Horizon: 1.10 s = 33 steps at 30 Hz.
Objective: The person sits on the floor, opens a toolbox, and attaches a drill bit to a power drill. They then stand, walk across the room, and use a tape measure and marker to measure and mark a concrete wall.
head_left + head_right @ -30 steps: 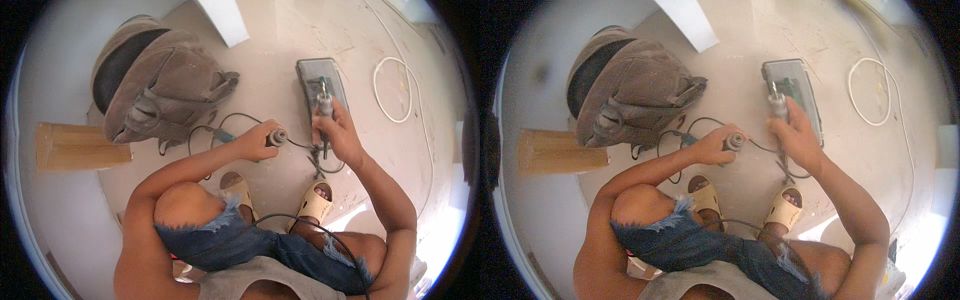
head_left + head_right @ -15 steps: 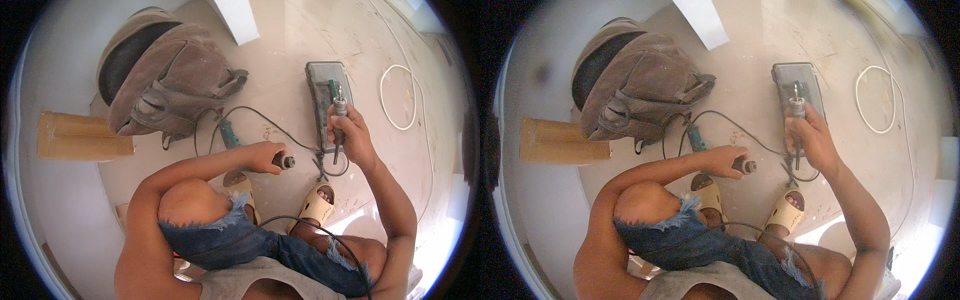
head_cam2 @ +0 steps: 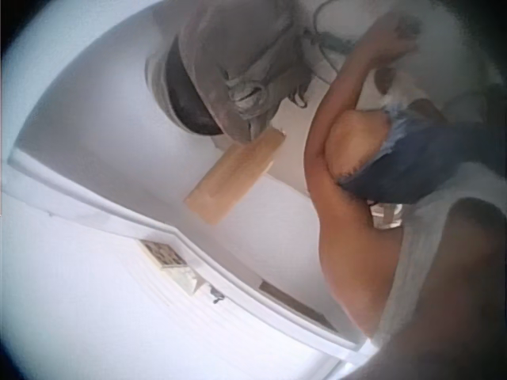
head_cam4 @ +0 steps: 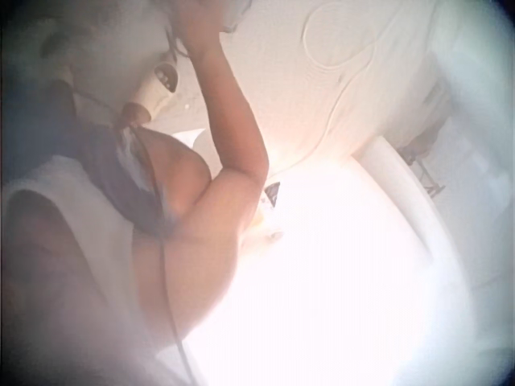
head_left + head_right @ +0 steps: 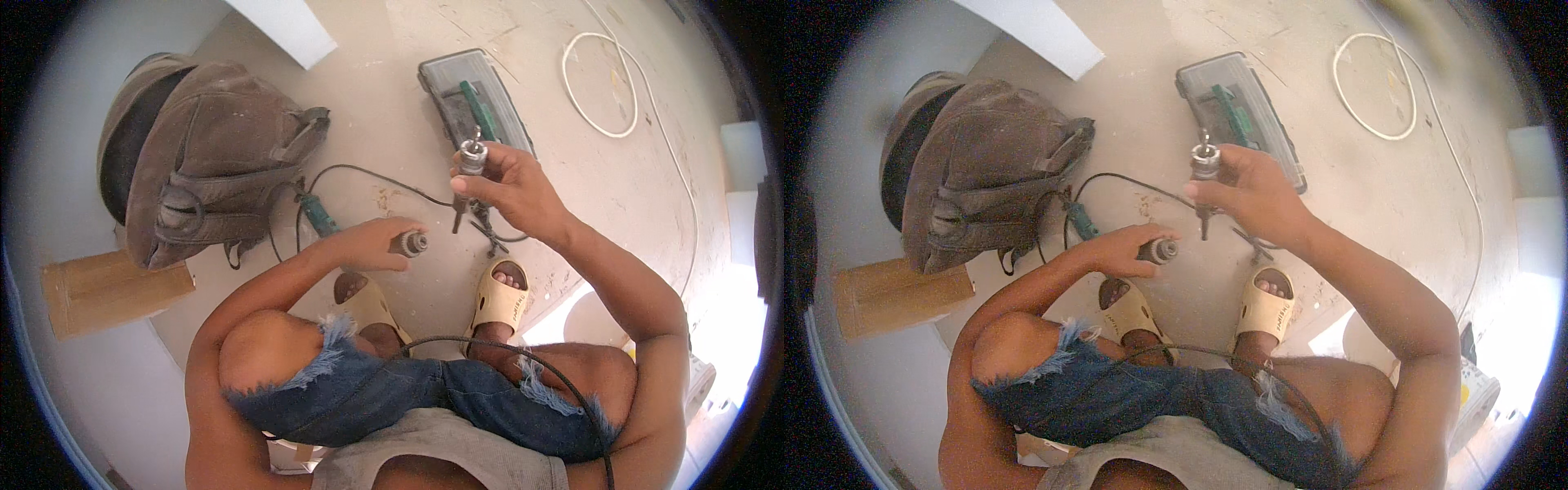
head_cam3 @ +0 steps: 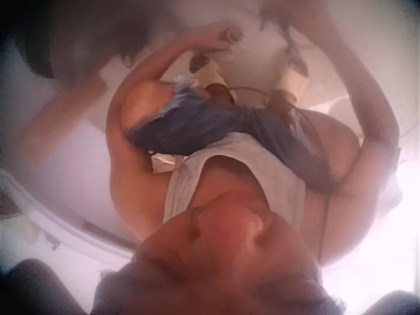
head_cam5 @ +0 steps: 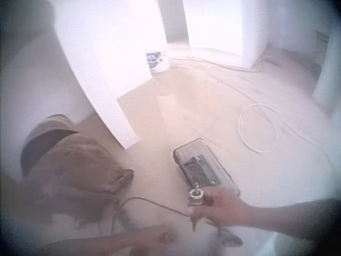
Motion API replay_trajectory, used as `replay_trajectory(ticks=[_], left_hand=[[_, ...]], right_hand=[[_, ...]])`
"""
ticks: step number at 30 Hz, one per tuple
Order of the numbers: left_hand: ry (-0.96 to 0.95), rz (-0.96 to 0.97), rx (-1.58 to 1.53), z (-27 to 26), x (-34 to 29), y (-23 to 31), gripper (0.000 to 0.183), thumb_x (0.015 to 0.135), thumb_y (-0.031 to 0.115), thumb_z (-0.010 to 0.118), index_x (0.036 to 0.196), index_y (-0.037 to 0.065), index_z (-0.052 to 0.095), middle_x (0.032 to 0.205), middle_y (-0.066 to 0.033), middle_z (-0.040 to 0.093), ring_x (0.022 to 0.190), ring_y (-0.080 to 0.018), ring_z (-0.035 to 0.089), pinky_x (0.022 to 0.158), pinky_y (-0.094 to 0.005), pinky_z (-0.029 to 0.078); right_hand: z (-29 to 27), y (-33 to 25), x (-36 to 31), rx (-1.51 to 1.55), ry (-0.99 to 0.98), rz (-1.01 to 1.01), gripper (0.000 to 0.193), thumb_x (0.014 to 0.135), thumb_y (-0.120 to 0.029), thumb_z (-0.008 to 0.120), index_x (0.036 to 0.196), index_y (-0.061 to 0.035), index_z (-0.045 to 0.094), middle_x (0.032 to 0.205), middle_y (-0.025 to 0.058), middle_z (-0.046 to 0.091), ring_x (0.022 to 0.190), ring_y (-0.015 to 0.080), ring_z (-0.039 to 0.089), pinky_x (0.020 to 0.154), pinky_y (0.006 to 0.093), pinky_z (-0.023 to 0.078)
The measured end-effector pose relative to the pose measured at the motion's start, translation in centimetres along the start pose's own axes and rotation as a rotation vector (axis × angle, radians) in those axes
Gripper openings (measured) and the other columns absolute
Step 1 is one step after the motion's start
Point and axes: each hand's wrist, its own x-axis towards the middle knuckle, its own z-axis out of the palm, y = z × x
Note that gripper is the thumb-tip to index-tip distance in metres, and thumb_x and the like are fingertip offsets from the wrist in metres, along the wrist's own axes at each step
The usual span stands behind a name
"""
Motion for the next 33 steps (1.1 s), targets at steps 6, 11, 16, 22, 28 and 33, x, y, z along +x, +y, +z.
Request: replay_trajectory(ticks=[6,11,16,22,28,33], left_hand=[[-0.073,-0.189,-0.011,-0.9,-0.1,0.4,0.068,0.077,0.033,0.088,0.128,0.003,0.053,0.119,-0.0145,0.064,0.113,-0.0253,0.061,0.100,-0.0385,0.047],[-0.010,0.050,-0.087,-0.6,-0.3,-1.5,0.062,0.077,0.033,0.090,0.120,0.006,0.054,0.111,-0.0092,0.063,0.105,-0.0179,0.059,0.094,-0.0351,0.048],[-0.096,-0.239,-0.027,-1.0,0.0,0.6,0.062,0.080,0.032,0.085,0.129,0.004,0.059,0.118,-0.0120,0.065,0.111,-0.0210,0.060,0.100,-0.0372,0.046],[-0.105,0.001,-0.189,-0.6,0.1,-2.9,0.060,0.076,0.030,0.089,0.122,0.004,0.061,0.114,-0.0075,0.067,0.106,-0.0194,0.062,0.092,-0.0358,0.049],[-0.165,-0.220,-0.131,-0.9,0.3,0.9,0.067,0.078,0.025,0.083,0.136,0.004,0.057,0.116,-0.0108,0.067,0.109,-0.0208,0.061,0.096,-0.0372,0.048],[-0.057,0.034,-0.169,0.3,0.3,-0.8,0.059,0.074,0.030,0.091,0.118,0.005,0.061,0.105,-0.0063,0.067,0.099,-0.0181,0.062,0.088,-0.0346,0.050]], right_hand=[[0.2,0.0,-1.5,0.047,0.039,0.030,0.028,0.090,-0.024,0.079,0.102,-0.0012,0.067,0.092,0.0068,0.071,0.083,0.0132,0.067,0.074,0.0301,0.054],[0.3,0.6,-2.1,0.134,0.062,-0.008,0.030,0.091,-0.024,0.079,0.104,-0.0013,0.066,0.091,0.0074,0.071,0.084,0.0141,0.068,0.076,0.0302,0.055],[0.3,1.8,-2.4,0.190,0.095,0.010,0.031,0.091,-0.025,0.079,0.104,-0.0001,0.066,0.091,0.0089,0.071,0.083,0.0150,0.069,0.075,0.0305,0.055],[0.4,2.5,-3.0,0.256,0.091,0.096,0.032,0.091,-0.020,0.079,0.110,-0.0009,0.063,0.104,0.0142,0.072,0.091,0.0173,0.070,0.079,0.0315,0.060],[0.1,3.5,-5.1,0.297,0.120,0.184,0.032,0.092,-0.017,0.077,0.114,0.0003,0.061,0.113,0.0179,0.071,0.095,0.0197,0.071,0.084,0.0329,0.061],[0.1,4.8,-6.5,0.316,0.104,0.233,0.034,0.091,-0.016,0.078,0.116,-0.0007,0.061,0.111,0.0158,0.072,0.094,0.0190,0.071,0.083,0.0325,0.061]])
